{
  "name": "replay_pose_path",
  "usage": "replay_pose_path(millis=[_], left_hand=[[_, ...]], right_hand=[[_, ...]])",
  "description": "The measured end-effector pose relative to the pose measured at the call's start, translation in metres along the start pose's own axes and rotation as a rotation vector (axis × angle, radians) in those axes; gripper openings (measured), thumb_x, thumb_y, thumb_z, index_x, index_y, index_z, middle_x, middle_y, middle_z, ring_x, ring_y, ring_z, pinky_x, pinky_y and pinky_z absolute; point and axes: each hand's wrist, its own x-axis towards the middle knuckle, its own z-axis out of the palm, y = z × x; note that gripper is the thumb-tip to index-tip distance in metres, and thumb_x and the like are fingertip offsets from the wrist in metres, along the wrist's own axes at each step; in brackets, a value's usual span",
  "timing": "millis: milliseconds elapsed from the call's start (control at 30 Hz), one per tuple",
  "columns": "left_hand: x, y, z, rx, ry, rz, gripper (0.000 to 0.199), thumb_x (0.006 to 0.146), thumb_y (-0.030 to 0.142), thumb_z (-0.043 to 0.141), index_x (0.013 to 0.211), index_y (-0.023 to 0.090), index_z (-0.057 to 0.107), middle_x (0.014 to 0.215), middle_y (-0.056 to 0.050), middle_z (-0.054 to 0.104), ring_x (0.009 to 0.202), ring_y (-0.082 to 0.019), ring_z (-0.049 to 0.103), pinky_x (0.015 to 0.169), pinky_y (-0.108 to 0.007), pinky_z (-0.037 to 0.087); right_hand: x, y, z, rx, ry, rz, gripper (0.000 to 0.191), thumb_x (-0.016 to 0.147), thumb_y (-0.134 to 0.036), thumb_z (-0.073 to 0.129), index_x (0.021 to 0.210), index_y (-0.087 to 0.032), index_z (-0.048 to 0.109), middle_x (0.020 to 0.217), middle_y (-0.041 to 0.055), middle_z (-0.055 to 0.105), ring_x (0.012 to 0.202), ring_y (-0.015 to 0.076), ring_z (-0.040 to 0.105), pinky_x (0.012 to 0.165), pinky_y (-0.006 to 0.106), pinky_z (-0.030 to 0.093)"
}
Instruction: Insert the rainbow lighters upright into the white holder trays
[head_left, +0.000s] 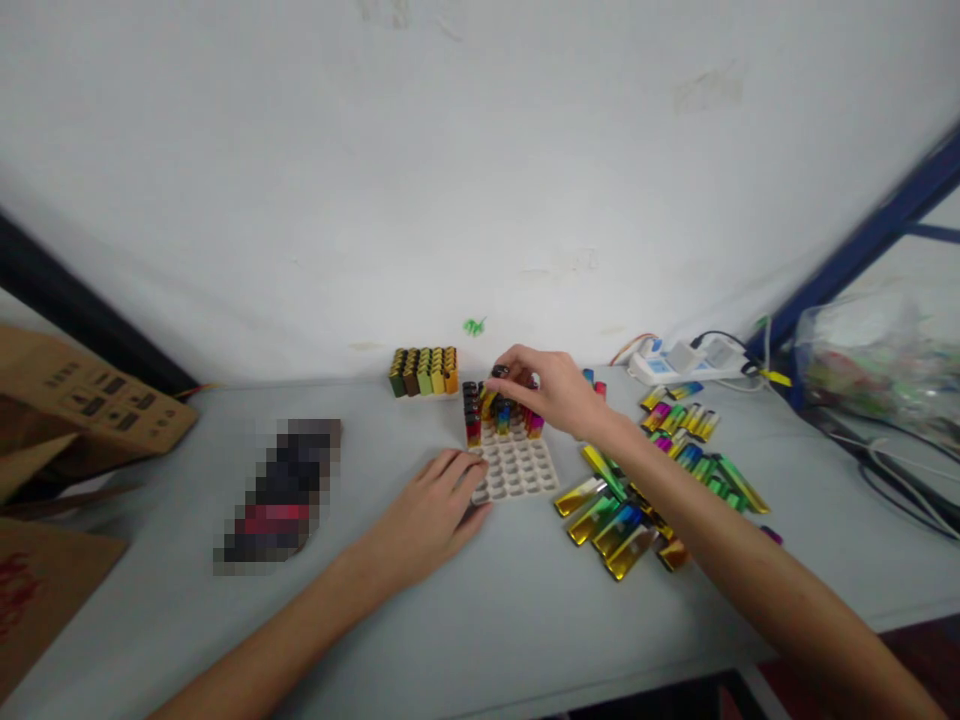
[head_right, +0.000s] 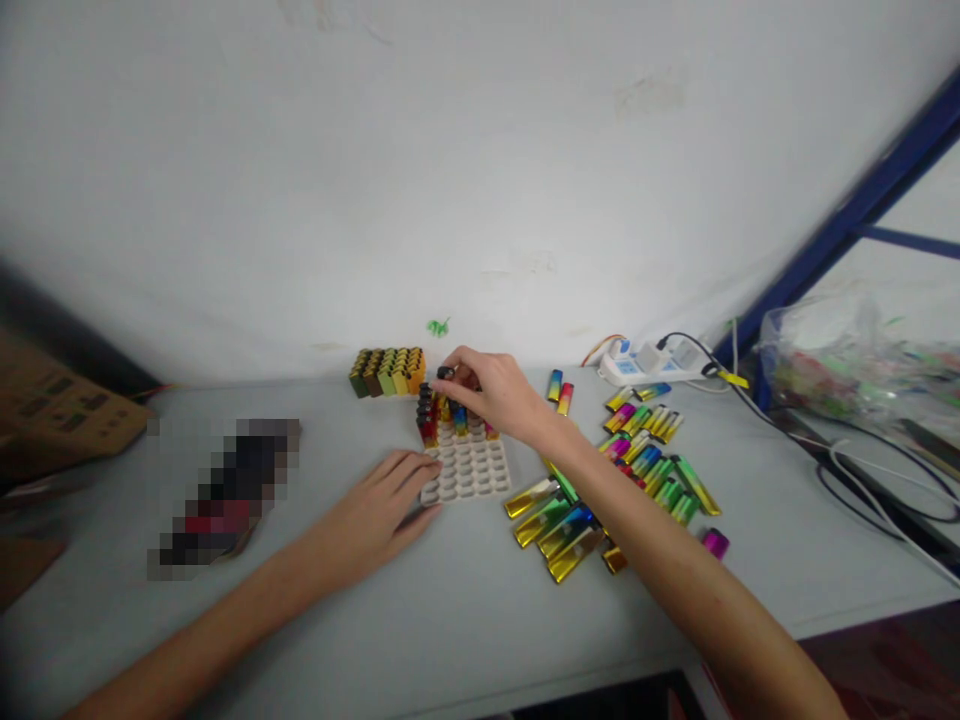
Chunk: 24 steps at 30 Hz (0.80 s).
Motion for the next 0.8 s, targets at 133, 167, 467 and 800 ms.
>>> replay_pose_path(millis=[133, 167, 467, 800], left_hand=[[0.000, 0.000, 0.000, -0.001, 0.003, -0.003, 0.031, 0.099, 0.025, 0.060, 0.128, 0.015, 0.057, 0.124, -0.013, 0.064, 0.120, -0.031, 0.056, 0.104, -0.051, 0.053], [-0.001, 0.000, 0.000, -0.004, 0.008, -0.003, 0.031, 0.099, 0.026, 0.060, 0.128, 0.016, 0.057, 0.124, -0.013, 0.064, 0.120, -0.031, 0.056, 0.104, -0.050, 0.053], [-0.001, -0.001, 0.003, 0.003, 0.016, -0.008, 0.032, 0.099, 0.026, 0.062, 0.128, 0.016, 0.057, 0.124, -0.012, 0.064, 0.120, -0.030, 0.057, 0.104, -0.049, 0.053], [-0.001, -0.002, 0.003, -0.004, 0.024, 0.005, 0.030, 0.099, 0.025, 0.061, 0.127, 0.016, 0.057, 0.123, -0.012, 0.064, 0.120, -0.030, 0.057, 0.104, -0.050, 0.054]], right_hand=[[0.006, 0.003, -0.003, -0.015, -0.066, -0.040, 0.029, 0.096, -0.049, 0.065, 0.092, -0.020, 0.066, 0.075, 0.0002, 0.068, 0.066, 0.0136, 0.058, 0.067, 0.030, 0.043], [0.006, 0.003, -0.005, -0.019, -0.089, -0.046, 0.028, 0.096, -0.048, 0.066, 0.092, -0.020, 0.066, 0.075, 0.0002, 0.069, 0.066, 0.0136, 0.059, 0.067, 0.030, 0.043], [0.016, 0.006, -0.001, -0.244, -0.296, -0.094, 0.018, 0.094, -0.033, 0.070, 0.101, -0.016, 0.073, 0.074, 0.0016, 0.069, 0.066, 0.0141, 0.060, 0.069, 0.028, 0.043], [0.012, 0.019, 0.016, -0.431, -0.228, -0.214, 0.017, 0.090, -0.032, 0.076, 0.101, -0.019, 0.079, 0.115, 0.0123, 0.058, 0.107, 0.0259, 0.055, 0.095, 0.039, 0.046]])
